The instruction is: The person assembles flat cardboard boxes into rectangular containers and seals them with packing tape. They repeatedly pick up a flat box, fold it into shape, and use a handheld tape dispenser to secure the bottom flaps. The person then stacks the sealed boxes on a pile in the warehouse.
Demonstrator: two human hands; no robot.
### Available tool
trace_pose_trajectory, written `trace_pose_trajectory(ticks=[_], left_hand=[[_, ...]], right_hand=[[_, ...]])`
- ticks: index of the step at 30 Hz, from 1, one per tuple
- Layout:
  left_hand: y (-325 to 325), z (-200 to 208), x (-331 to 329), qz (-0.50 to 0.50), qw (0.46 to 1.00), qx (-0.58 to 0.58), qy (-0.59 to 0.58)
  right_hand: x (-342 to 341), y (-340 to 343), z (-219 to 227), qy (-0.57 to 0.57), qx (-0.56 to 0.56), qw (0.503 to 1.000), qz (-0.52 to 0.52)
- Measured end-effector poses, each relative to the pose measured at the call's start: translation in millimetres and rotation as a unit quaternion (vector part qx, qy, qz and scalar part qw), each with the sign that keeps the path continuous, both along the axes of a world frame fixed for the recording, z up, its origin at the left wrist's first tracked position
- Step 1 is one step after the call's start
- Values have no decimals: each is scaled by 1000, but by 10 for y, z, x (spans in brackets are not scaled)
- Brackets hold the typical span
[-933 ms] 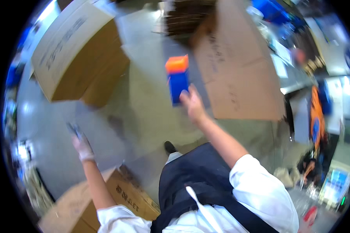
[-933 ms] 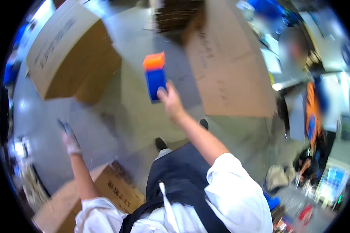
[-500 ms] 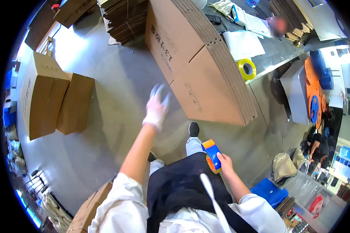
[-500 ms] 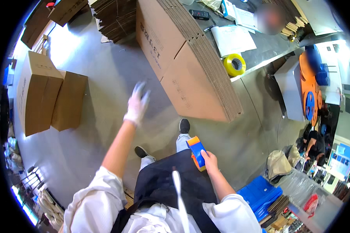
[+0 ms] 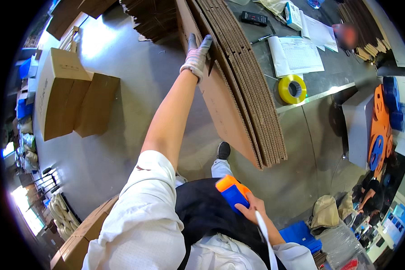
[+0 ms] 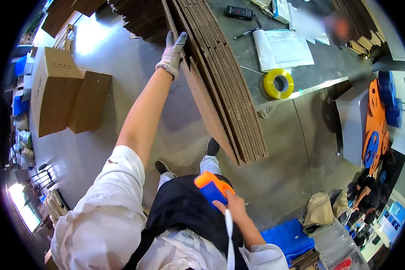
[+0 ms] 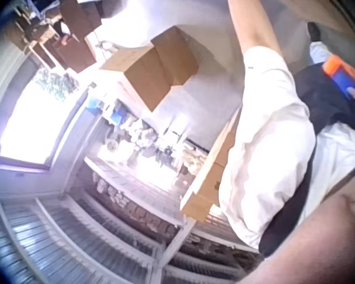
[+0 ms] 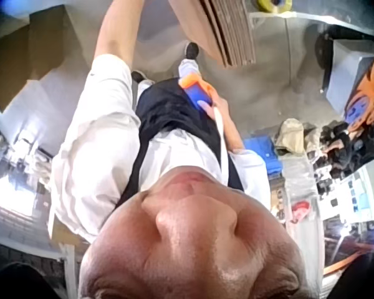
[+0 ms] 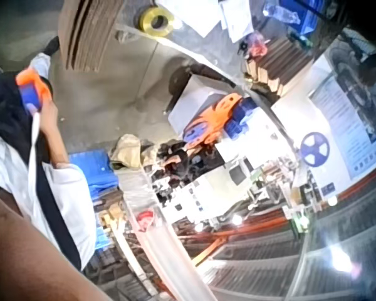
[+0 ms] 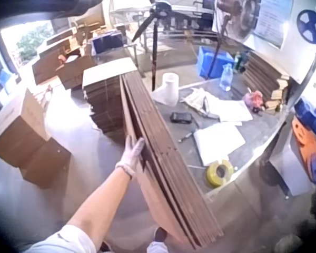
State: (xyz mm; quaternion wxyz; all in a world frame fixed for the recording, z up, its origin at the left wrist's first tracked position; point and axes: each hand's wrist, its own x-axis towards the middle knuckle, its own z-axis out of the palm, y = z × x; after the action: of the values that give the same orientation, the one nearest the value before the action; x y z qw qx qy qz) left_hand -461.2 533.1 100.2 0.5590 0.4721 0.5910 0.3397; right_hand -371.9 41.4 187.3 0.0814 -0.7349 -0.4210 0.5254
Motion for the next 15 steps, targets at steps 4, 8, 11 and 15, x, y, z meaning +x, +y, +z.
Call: trace_pose_trajectory(ticks=[4, 8, 11, 15], left_hand=[[238, -27, -604, -70, 953, 23, 293], [208, 329, -1330, -72, 900, -61, 424], [-253, 544, -1838, -35, 918, -63, 389], [-729, 226, -2444, -6, 926, 14, 378]], right_hand=[[-178, 712, 418, 196, 188, 951, -148], [-266, 1633, 766, 99, 471, 876, -19], [-848, 2243, 381, -48, 421, 906, 17], [-1833, 2522, -75, -201, 290, 929, 116]])
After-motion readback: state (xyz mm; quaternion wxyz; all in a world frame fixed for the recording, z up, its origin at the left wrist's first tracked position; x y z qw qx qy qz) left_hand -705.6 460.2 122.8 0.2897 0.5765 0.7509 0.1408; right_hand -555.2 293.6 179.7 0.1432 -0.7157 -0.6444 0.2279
